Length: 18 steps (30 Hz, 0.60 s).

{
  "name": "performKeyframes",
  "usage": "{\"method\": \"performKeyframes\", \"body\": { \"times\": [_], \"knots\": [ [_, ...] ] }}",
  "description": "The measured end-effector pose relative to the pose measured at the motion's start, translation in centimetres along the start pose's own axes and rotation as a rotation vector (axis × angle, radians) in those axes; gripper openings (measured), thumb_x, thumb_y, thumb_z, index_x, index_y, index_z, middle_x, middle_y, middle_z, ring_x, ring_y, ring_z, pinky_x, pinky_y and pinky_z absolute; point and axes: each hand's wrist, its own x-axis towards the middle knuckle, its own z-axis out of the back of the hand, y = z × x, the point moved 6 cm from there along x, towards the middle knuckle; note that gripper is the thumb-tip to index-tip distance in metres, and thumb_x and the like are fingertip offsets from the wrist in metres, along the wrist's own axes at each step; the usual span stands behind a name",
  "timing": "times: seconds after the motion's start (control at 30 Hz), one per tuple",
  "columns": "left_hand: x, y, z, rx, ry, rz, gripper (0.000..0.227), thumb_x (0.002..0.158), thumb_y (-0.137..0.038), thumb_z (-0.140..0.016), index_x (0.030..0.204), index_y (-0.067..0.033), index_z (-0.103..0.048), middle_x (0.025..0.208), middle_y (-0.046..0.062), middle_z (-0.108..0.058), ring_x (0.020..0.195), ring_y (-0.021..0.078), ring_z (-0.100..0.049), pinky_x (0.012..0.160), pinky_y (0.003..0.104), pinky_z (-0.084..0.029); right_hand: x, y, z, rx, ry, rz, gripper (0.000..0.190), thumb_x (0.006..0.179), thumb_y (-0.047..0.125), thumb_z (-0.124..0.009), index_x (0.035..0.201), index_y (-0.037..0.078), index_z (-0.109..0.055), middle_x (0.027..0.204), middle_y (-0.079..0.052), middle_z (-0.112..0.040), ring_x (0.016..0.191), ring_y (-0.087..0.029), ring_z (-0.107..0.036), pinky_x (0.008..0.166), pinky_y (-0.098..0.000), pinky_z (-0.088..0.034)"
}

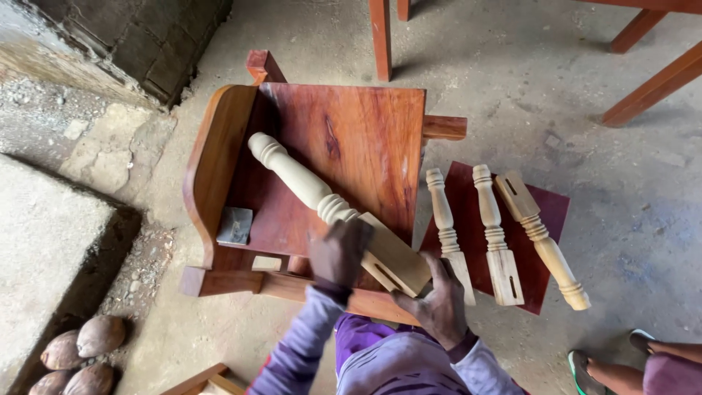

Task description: The recorder is using sandpaper to sand and smooth the surface of turned wooden furniture legs.

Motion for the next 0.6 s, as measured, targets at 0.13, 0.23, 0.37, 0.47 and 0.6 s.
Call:
{"method": "performKeyframes", "body": {
  "times": [0.13,0.23,0.37,0.47,0.6],
  "knots": [
    [-3.0,-3.1,-0.9,-0.047,0.032,-0.073,0.017,0.093,-0.029,-0.071,0.088,-0.0126,-0.068,0.074,0.011,-0.063,0.063,0.0300,-0.067,0.053,0.043,-0.053,0.1,0.3,0.0,-0.136,-0.050,0.233,0.077,0.060,0.029,-0.091,0.124,0.000,-0.060,0.106,-0.021,-0.069,0.098,-0.038,-0.069,0.081,-0.0427,-0.057],
    [-1.2,0.3,-0.2,0.001,-0.024,-0.026,0.016,0.095,-0.029,-0.072,0.087,-0.0151,-0.070,0.075,0.010,-0.065,0.061,0.0311,-0.065,0.052,0.044,-0.049,-0.2,-0.4,-0.3,-0.145,-0.019,0.096,0.080,0.056,0.031,-0.090,0.125,0.001,-0.062,0.108,-0.019,-0.070,0.095,-0.036,-0.071,0.080,-0.0431,-0.058],
    [-2.5,-1.2,-0.5,0.032,-0.073,-0.014,0.015,0.096,-0.028,-0.069,0.091,-0.0146,-0.068,0.081,0.009,-0.066,0.063,0.0301,-0.066,0.052,0.041,-0.051,0.0,0.1,-0.2,-0.124,-0.034,0.144,0.080,0.059,0.037,-0.090,0.124,0.000,-0.061,0.105,-0.019,-0.069,0.094,-0.035,-0.072,0.079,-0.0427,-0.058],
    [-3.2,-1.3,-1.1,0.033,-0.003,-0.080,0.015,0.092,-0.031,-0.071,0.088,-0.0166,-0.071,0.077,0.008,-0.066,0.057,0.0285,-0.066,0.047,0.042,-0.050,0.1,-0.2,-0.4,-0.166,-0.039,0.167,0.079,0.061,0.039,-0.091,0.124,0.002,-0.062,0.105,-0.019,-0.068,0.094,-0.035,-0.072,0.077,-0.0432,-0.059],
    [-0.7,3.6,0.4,0.033,-0.146,0.021,0.018,0.102,-0.030,-0.069,0.095,-0.0135,-0.067,0.091,0.009,-0.067,0.073,0.0318,-0.066,0.059,0.041,-0.052,-0.8,0.6,-0.4,-0.236,-0.084,0.182,0.079,0.058,0.031,-0.089,0.125,0.000,-0.061,0.106,-0.020,-0.065,0.093,-0.039,-0.068,0.076,-0.0470,-0.057]
  ]
}}
